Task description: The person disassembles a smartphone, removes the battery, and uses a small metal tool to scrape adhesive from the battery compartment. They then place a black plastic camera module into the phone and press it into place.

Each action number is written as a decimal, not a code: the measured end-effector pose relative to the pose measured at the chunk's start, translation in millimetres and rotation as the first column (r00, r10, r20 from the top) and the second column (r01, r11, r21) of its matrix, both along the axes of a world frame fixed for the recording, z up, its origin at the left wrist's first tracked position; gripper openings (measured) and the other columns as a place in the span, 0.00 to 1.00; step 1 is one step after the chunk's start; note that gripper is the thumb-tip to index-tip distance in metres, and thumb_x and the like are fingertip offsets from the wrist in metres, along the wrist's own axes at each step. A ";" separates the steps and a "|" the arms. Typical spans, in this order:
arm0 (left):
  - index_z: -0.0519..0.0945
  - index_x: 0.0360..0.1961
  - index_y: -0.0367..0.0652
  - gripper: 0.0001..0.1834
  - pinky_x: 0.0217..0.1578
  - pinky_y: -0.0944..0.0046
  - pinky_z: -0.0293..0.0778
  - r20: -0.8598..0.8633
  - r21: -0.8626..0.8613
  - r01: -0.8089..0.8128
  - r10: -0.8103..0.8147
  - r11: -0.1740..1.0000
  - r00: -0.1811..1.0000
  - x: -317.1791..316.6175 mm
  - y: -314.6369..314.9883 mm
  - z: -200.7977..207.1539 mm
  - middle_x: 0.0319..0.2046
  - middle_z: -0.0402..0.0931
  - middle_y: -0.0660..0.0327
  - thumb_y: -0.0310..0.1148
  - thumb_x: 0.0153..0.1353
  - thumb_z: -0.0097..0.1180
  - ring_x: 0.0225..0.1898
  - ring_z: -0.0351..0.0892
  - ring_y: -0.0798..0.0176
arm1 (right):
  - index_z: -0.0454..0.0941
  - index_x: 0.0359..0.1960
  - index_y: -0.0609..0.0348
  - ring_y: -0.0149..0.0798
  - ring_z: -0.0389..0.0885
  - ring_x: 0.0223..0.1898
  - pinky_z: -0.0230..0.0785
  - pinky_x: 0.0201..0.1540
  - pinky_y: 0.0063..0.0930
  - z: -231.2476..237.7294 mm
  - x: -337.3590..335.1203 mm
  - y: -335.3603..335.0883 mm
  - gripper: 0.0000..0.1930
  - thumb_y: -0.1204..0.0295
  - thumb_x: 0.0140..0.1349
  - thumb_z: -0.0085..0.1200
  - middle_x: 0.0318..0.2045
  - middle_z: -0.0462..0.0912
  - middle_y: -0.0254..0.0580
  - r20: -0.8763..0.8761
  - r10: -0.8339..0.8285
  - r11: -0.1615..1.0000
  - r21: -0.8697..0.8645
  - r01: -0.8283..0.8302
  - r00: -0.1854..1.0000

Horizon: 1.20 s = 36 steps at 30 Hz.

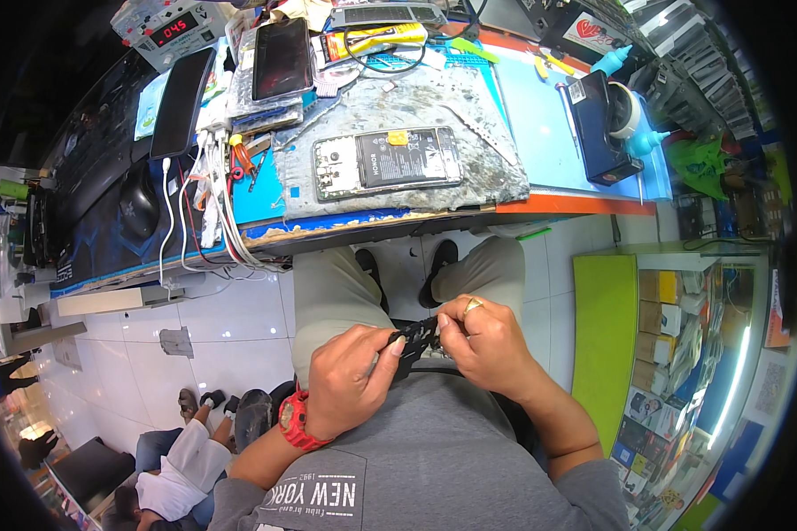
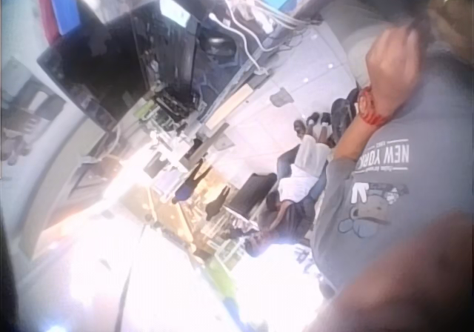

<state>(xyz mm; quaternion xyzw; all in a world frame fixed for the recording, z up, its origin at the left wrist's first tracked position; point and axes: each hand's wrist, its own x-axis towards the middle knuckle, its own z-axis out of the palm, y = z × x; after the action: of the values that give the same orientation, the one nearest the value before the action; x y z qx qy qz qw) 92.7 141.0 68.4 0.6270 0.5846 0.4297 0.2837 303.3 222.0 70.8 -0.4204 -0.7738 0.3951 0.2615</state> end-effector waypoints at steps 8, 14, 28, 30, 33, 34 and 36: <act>0.88 0.43 0.35 0.06 0.34 0.54 0.82 0.018 -0.018 -0.022 0.022 1.000 1.000 -0.3 -2.9 -2.3 0.33 0.87 0.52 0.23 0.67 0.71 0.31 0.89 0.50 | 0.86 0.41 0.68 0.56 0.89 0.32 0.81 0.36 0.46 4.2 -2.2 -3.1 0.05 0.77 0.73 0.63 0.34 0.89 0.54 0.033 -0.031 0.995 -0.091 0.033 0.999; 0.89 0.45 0.34 0.09 0.49 0.53 0.89 -0.234 0.197 0.080 -0.033 0.977 0.972 -2.4 1.2 -4.4 0.33 0.88 0.56 0.23 0.64 0.73 0.33 0.89 0.55 | 0.85 0.40 0.67 0.54 0.88 0.28 0.80 0.32 0.44 2.3 -5.1 -2.1 0.03 0.78 0.71 0.64 0.33 0.89 0.52 0.021 -0.028 0.999 0.019 0.027 0.999; 0.89 0.45 0.34 0.11 0.54 0.52 0.90 -0.279 0.243 0.080 -0.010 0.967 0.960 -0.2 -1.2 -9.5 0.34 0.88 0.59 0.22 0.62 0.73 0.34 0.89 0.60 | 0.84 0.41 0.67 0.53 0.87 0.28 0.79 0.33 0.43 0.9 -11.3 -6.9 0.03 0.79 0.72 0.63 0.32 0.87 0.50 -0.025 -0.083 0.996 -0.039 0.082 0.996; 0.89 0.46 0.35 0.11 0.55 0.53 0.89 -0.309 0.270 0.107 -0.019 0.957 0.951 -0.7 -2.2 -11.6 0.34 0.88 0.59 0.22 0.62 0.74 0.34 0.89 0.61 | 0.84 0.40 0.66 0.52 0.86 0.27 0.79 0.30 0.42 -2.1 -10.5 -5.9 0.02 0.79 0.71 0.64 0.31 0.86 0.49 -0.018 -0.078 0.997 0.026 0.078 0.997; 0.89 0.46 0.36 0.12 0.56 0.53 0.89 -0.367 0.295 0.138 -0.021 0.946 0.930 -0.4 -3.5 -13.4 0.34 0.88 0.61 0.23 0.61 0.74 0.34 0.89 0.62 | 0.84 0.39 0.65 0.51 0.84 0.24 0.78 0.27 0.41 -7.0 -12.0 -7.8 0.02 0.79 0.69 0.65 0.30 0.85 0.47 0.027 -0.086 0.985 0.150 0.081 0.996; 0.89 0.47 0.36 0.12 0.57 0.54 0.89 -0.388 0.300 0.147 -0.020 0.943 0.921 -0.1 -3.8 -13.7 0.34 0.88 0.61 0.23 0.61 0.74 0.34 0.89 0.62 | 0.84 0.38 0.64 0.51 0.84 0.23 0.77 0.26 0.41 -8.7 -13.3 -8.7 0.02 0.79 0.69 0.65 0.29 0.85 0.46 0.047 -0.094 0.977 0.195 0.083 0.994; 0.89 0.47 0.35 0.12 0.57 0.53 0.89 -0.401 0.303 0.154 -0.021 0.941 0.916 0.4 -4.2 -14.3 0.34 0.87 0.61 0.23 0.62 0.74 0.33 0.89 0.62 | 0.83 0.36 0.64 0.47 0.83 0.21 0.75 0.24 0.38 -12.9 -17.9 -9.7 0.03 0.81 0.67 0.66 0.28 0.85 0.46 0.060 -0.112 0.964 0.249 0.094 0.992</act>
<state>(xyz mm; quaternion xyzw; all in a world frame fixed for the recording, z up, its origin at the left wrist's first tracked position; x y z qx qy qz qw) 93.2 136.8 54.2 0.7645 0.5207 0.3732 0.0716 285.4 212.2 58.0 -0.4386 -0.8030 0.2665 0.3031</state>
